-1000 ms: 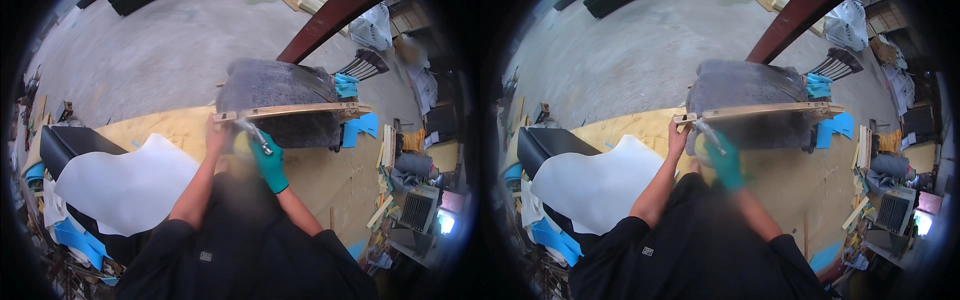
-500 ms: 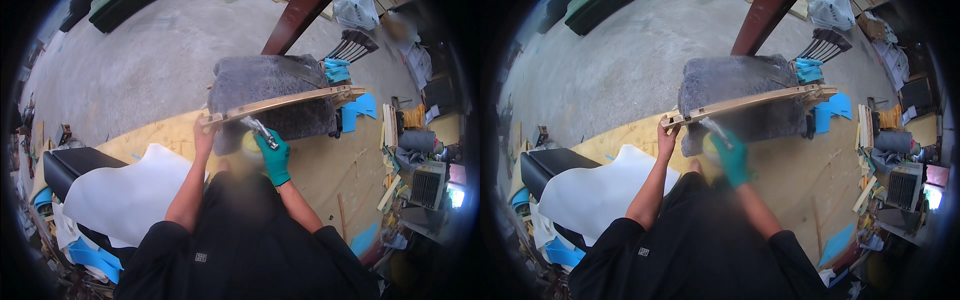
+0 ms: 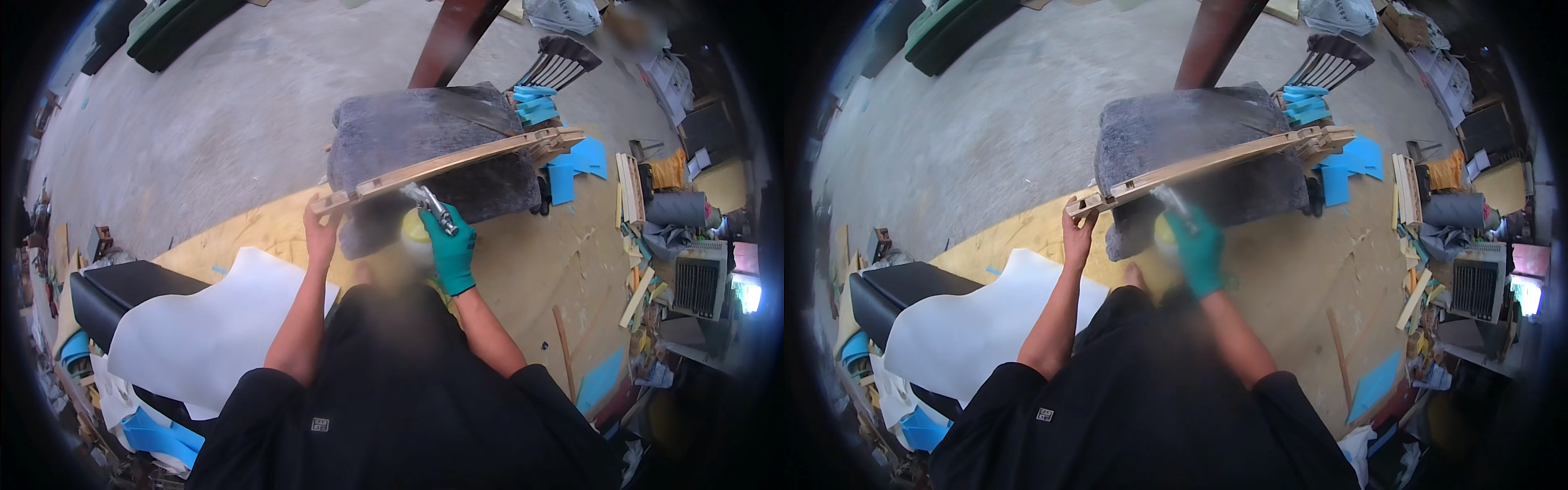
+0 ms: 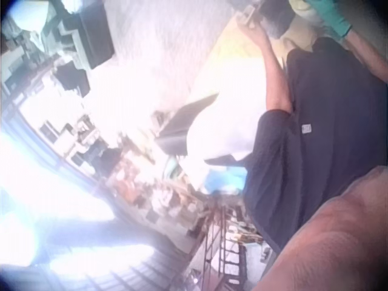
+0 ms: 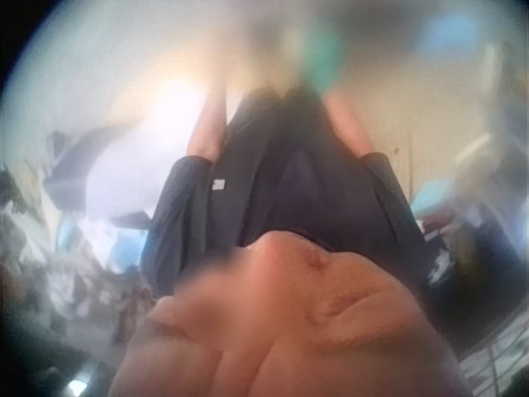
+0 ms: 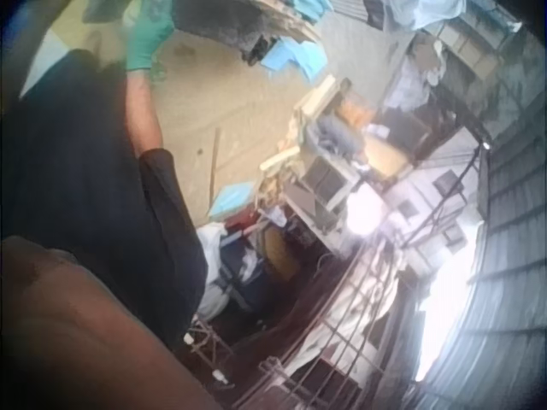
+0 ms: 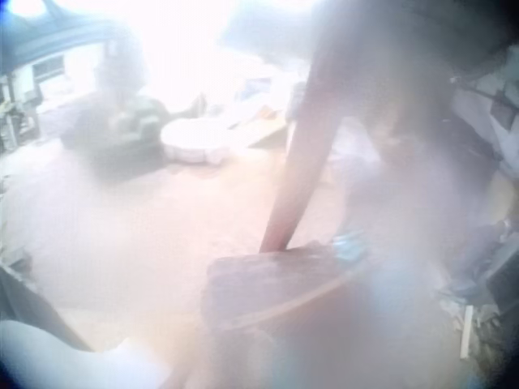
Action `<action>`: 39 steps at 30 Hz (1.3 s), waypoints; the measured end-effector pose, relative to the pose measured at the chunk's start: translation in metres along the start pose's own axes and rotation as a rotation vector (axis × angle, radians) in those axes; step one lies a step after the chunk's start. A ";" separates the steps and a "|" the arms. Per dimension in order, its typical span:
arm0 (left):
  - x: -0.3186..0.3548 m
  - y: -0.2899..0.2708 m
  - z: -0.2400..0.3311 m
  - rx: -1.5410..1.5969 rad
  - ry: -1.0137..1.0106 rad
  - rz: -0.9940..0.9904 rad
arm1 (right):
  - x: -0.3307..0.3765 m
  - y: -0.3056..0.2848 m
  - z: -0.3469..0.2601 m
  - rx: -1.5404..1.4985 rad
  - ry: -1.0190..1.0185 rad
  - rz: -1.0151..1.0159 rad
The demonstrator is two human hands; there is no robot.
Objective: The person applies blue painter's tape to a wooden piece, then uses a spray gun to apply a finish to the exposed wood. The person repeats the process of taping and spraying on different sections of the wooden piece.
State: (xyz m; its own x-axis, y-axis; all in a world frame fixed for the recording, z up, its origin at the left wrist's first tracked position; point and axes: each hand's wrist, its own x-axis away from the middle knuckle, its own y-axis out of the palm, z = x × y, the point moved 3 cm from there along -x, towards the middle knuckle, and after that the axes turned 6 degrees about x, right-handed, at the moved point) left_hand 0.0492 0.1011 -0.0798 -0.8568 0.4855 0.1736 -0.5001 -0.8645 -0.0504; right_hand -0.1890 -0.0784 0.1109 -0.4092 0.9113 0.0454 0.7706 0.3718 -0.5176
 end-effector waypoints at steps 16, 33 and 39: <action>0.007 0.002 0.016 0.043 -0.044 -0.026 | -0.057 -0.075 0.038 -0.005 0.018 0.179; 0.013 0.005 0.020 0.046 -0.138 -0.012 | -0.124 -0.148 0.095 -0.059 0.068 0.239; 0.013 -0.001 0.019 0.027 -0.144 0.019 | -0.108 -0.129 0.075 -0.070 -0.015 0.058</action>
State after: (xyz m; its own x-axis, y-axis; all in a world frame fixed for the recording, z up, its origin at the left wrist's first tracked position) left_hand 0.0408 0.1054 -0.0591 -0.8384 0.4468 0.3122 -0.4786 -0.8776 -0.0293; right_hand -0.2807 -0.2378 0.1085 -0.3699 0.9291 0.0044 0.8250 0.3306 -0.4583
